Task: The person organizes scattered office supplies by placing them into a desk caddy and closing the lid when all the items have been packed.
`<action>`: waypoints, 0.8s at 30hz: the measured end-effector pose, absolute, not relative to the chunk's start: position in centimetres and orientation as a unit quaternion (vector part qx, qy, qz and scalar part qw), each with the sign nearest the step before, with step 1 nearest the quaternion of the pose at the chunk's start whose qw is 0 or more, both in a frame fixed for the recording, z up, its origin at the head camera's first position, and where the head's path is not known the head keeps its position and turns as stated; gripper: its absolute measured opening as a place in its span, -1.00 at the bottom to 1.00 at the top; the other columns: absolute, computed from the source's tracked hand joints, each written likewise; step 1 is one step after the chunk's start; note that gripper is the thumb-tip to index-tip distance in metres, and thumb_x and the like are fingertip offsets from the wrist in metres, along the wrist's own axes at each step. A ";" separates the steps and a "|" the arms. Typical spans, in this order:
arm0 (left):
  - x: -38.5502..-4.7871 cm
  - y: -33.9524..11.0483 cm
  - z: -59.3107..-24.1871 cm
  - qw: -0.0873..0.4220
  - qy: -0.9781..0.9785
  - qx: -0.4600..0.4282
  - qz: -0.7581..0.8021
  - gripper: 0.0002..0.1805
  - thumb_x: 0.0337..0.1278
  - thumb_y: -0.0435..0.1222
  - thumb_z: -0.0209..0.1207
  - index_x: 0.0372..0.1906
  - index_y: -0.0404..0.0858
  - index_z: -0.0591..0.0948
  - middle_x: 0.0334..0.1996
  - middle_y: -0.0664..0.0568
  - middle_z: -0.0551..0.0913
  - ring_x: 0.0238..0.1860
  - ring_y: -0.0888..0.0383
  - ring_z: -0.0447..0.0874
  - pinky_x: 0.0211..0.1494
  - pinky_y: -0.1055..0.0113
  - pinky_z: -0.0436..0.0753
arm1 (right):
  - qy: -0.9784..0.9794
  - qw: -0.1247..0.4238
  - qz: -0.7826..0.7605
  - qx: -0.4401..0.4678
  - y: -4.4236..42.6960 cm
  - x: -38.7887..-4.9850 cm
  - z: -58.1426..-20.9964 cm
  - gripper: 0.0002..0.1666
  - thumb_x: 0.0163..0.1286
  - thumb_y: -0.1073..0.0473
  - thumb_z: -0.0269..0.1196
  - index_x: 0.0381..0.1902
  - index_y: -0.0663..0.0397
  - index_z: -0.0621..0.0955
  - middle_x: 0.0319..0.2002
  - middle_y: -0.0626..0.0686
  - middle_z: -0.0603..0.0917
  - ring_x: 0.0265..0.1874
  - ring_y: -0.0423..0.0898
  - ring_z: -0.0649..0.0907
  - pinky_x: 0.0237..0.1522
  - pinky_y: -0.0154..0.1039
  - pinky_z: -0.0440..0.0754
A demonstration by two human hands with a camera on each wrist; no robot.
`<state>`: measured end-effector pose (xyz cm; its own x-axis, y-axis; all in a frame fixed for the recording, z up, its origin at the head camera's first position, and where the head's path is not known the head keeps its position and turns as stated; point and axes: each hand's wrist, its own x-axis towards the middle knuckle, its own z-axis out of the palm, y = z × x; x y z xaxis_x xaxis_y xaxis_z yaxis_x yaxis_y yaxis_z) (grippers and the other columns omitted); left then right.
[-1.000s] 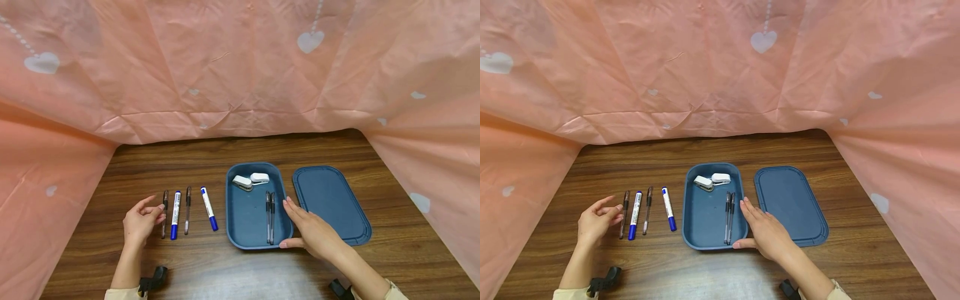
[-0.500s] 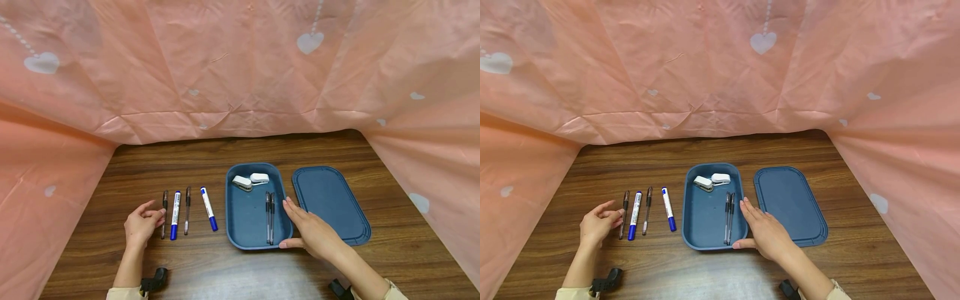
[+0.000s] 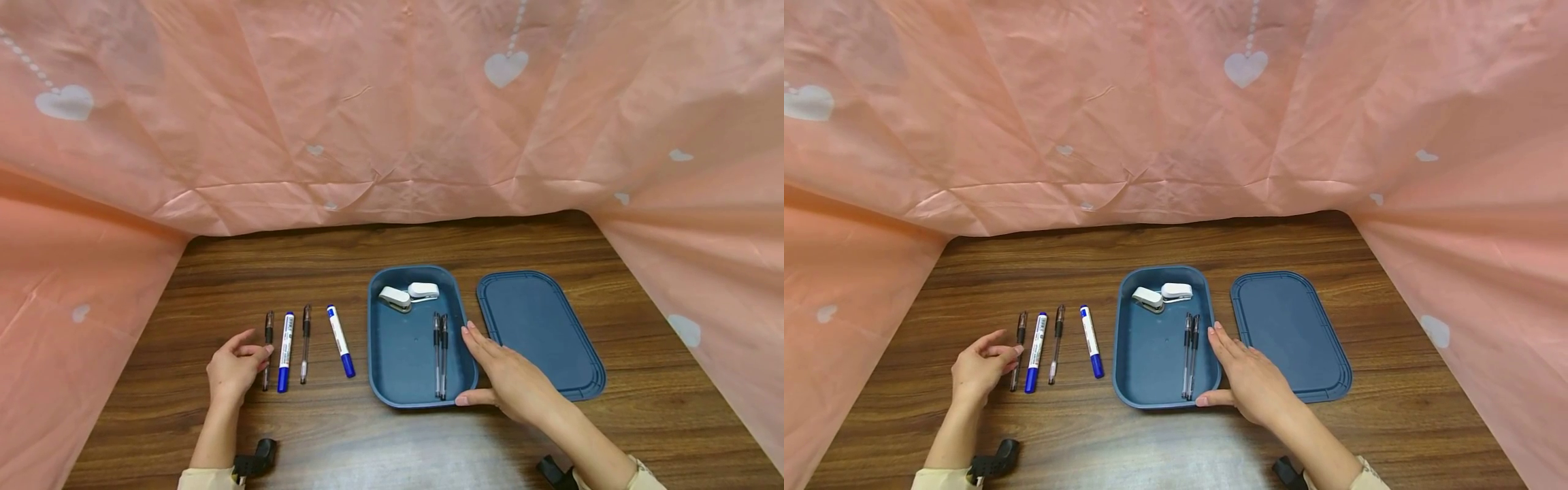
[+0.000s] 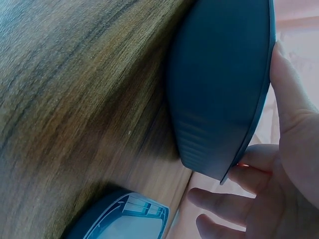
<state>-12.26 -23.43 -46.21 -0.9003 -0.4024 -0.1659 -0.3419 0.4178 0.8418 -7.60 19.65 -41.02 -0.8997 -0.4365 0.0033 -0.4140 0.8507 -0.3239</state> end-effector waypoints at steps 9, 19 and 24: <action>-12.2 -23.4 -46.6 0.037 -0.858 0.230 -0.458 -0.41 0.05 -0.31 0.35 0.23 -0.33 0.50 -0.43 0.04 0.75 -0.58 0.42 0.64 -0.49 0.53 0.58 | 0.961 0.039 -0.165 -0.220 19.6 -7.6 -41.1 0.13 0.11 -0.30 0.31 0.46 0.21 0.21 0.47 0.23 0.19 0.34 0.23 0.42 0.19 0.24 0.46; -12.3 -23.4 -46.9 0.048 -0.878 0.231 -0.417 -0.43 0.01 -0.28 0.35 0.19 -0.31 0.54 -0.42 0.02 0.77 -0.60 0.49 0.55 -0.43 0.52 0.44 | 0.962 0.042 -0.163 -0.216 19.6 -7.6 -41.0 0.13 0.11 -0.30 0.31 0.46 0.19 0.21 0.48 0.22 0.19 0.33 0.23 0.42 0.20 0.23 0.46; -12.3 -23.4 -47.0 0.057 -0.892 0.224 -0.387 -0.47 0.00 -0.26 0.35 0.14 -0.32 0.57 -0.38 -0.05 0.79 -0.42 0.25 0.65 -0.26 0.42 0.43 | 0.962 0.043 -0.164 -0.214 19.6 -7.5 -40.9 0.13 0.11 -0.31 0.31 0.46 0.19 0.21 0.48 0.21 0.19 0.33 0.22 0.42 0.20 0.23 0.45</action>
<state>-12.29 -23.39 -46.99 -0.8928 -0.4447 -0.0719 -0.3561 0.5991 0.7171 -7.54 19.57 -40.95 -0.9044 -0.4265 -0.0115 -0.3986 0.8543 -0.3335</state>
